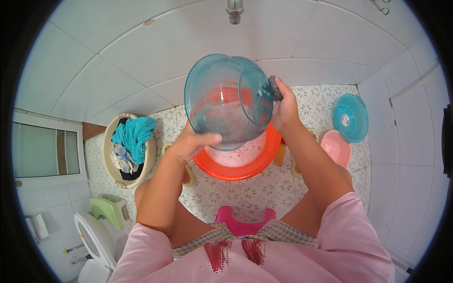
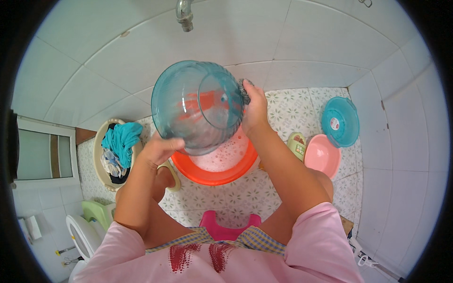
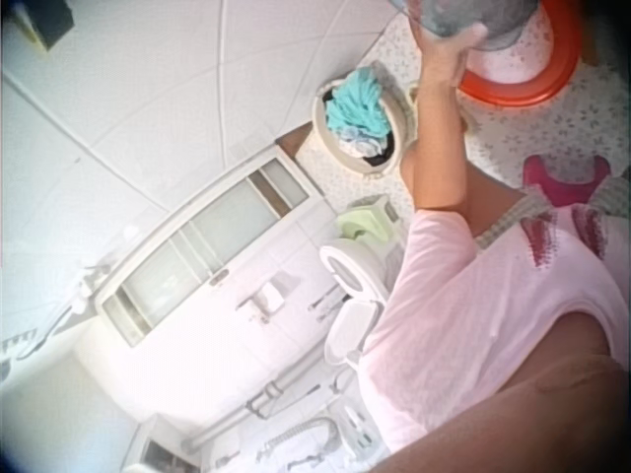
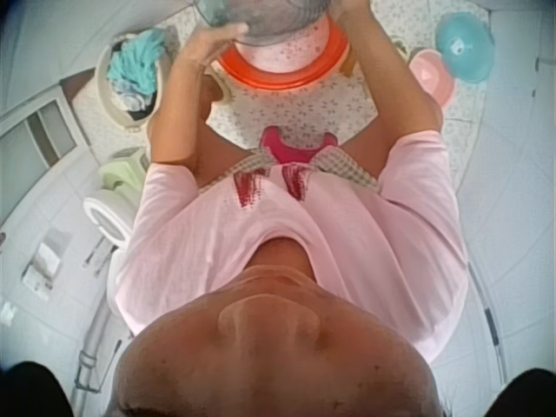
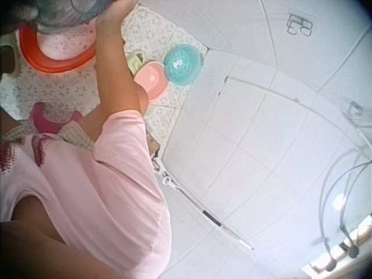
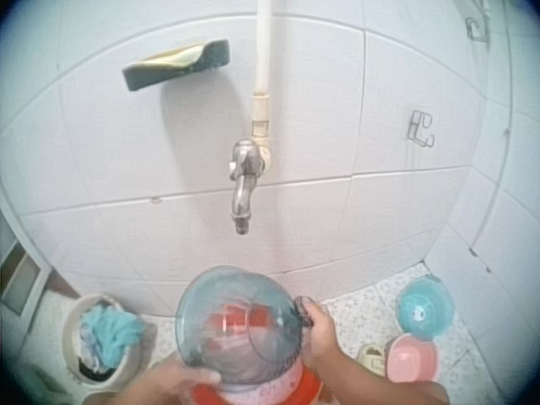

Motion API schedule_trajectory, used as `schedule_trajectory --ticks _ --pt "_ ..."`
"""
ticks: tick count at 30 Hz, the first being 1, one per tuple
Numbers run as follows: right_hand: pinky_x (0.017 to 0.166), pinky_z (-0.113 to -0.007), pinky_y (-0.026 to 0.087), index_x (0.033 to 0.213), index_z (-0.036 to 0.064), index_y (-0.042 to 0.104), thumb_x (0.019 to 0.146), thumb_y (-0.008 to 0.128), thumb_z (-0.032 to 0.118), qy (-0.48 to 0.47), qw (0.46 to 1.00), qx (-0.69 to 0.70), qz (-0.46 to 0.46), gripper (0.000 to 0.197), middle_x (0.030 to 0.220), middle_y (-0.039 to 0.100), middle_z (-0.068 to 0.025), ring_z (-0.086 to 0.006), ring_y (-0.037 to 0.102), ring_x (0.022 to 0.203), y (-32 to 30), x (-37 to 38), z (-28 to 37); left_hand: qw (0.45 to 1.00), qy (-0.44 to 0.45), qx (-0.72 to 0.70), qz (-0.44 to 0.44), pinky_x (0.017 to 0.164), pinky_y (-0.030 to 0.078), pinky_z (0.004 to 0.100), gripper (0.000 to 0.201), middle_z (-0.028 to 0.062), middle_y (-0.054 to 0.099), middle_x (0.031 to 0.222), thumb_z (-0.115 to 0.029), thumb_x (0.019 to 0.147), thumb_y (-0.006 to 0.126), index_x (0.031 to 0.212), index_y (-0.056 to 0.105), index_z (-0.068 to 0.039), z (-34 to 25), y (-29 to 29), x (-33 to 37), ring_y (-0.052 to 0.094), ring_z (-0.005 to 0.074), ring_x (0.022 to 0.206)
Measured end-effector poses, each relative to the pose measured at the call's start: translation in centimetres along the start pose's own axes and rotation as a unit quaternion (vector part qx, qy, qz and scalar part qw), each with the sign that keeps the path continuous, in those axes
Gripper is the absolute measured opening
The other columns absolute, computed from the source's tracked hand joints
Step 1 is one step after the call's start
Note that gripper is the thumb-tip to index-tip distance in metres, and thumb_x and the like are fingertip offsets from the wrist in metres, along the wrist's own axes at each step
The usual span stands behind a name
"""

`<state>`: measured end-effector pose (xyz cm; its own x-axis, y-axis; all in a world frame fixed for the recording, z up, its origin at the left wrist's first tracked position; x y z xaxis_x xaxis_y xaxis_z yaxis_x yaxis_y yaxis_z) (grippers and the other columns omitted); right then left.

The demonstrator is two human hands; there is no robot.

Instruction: The person scrubs a blue plastic bowl and a pink bowl with a scouring pad in a red basin and rinses them under a tap.

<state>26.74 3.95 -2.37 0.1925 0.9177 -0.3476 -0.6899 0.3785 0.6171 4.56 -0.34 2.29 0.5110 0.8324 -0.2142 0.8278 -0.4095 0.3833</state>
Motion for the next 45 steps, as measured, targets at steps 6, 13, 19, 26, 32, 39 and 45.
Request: schedule_trajectory --ticks 6,13,19,26,32,39,45 --pt "0.086 -0.039 0.045 0.115 0.0088 0.046 0.084 0.067 0.025 0.035 0.984 -0.169 -0.037 0.041 0.112 0.056 -0.0061 -0.0195 0.054 0.100 -0.7 -0.9 -3.4 0.950 0.112 -0.143 -0.253 0.092 0.047 0.0347 0.047 0.0084 0.056 0.119 -0.021 0.090 0.063 0.130 0.044 -0.006 2.2 -7.0 2.8 0.055 0.0205 0.108" --pt "0.077 -0.035 0.050 0.119 0.0013 0.047 0.081 0.068 0.019 0.007 0.907 -0.419 -0.039 0.048 0.108 0.056 -0.0157 -0.0240 0.058 0.096 -8.6 0.2 -11.9 0.931 -0.004 -0.114 -0.348 0.083 0.046 0.0300 0.035 0.0054 0.062 0.099 -0.030 0.095 0.051 0.113 0.061 -0.002 21.9 -12.4 5.2 0.057 0.0168 0.090" --pt "0.085 -0.033 0.047 0.120 -0.0007 0.049 0.086 0.063 0.016 -0.166 0.722 -0.668 0.063 0.041 0.106 0.060 -0.0121 -0.0206 0.058 0.096 -10.0 3.0 -14.1 0.755 -0.208 0.434 -0.446 0.087 0.046 0.0440 0.026 0.0214 0.063 0.100 -0.024 0.090 0.053 0.105 0.057 -0.003 26.2 -17.5 4.9 0.060 0.0383 0.094" --pt "0.088 -0.036 0.045 0.114 -0.0011 0.058 0.087 0.061 0.023 -0.004 0.940 -0.309 -0.143 0.036 0.108 0.062 -0.0211 -0.0316 0.059 0.101 -16.2 7.8 -22.8 0.910 -0.177 -0.024 -0.373 0.089 0.046 0.0389 0.061 0.0171 0.060 0.118 -0.036 0.080 0.070 0.125 0.049 0.000 27.5 -23.5 8.0 0.059 0.0278 0.105" --pt "0.087 -0.037 0.047 0.114 -0.0002 0.058 0.083 0.066 0.025 -0.007 0.791 -0.608 -0.075 0.041 0.103 0.065 -0.0196 -0.0318 0.061 0.097 -15.6 9.6 -19.0 0.942 -0.112 0.239 -0.209 0.094 0.045 0.0375 0.084 0.0182 0.057 0.122 -0.038 0.063 0.084 0.128 0.049 0.000 18.0 -17.7 9.7 0.057 0.0278 0.111" --pt "0.085 -0.043 0.048 0.116 -0.0020 0.057 0.068 0.071 0.012 -0.174 0.521 -0.835 0.006 0.051 0.101 0.065 -0.0214 -0.0349 0.062 0.097 -14.6 2.7 -22.9 0.939 0.017 0.292 -0.180 0.096 0.044 0.0369 0.083 0.0169 0.055 0.116 -0.037 0.063 0.085 0.126 0.047 0.001 13.9 -15.9 9.5 0.054 0.0277 0.111" --pt "0.086 -0.047 0.046 0.113 0.0004 0.052 0.073 0.067 0.013 0.016 0.649 -0.758 -0.057 0.044 0.108 0.057 -0.0227 -0.0401 0.055 0.102 -11.2 5.3 -16.8 0.912 -0.053 0.311 -0.262 0.106 0.034 0.0397 0.081 0.0227 0.047 0.129 -0.046 0.075 0.073 0.134 0.042 0.000 22.0 -21.3 7.0 0.044 0.0324 0.125"
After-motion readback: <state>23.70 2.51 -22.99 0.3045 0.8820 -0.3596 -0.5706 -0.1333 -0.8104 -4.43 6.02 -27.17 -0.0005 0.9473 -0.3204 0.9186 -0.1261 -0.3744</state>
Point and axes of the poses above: each hand's wrist, its own x-axis towards the middle knuckle, its own y-axis out of the palm, z = x × y, the point moved 7 cm from there along x, towards the middle knuckle
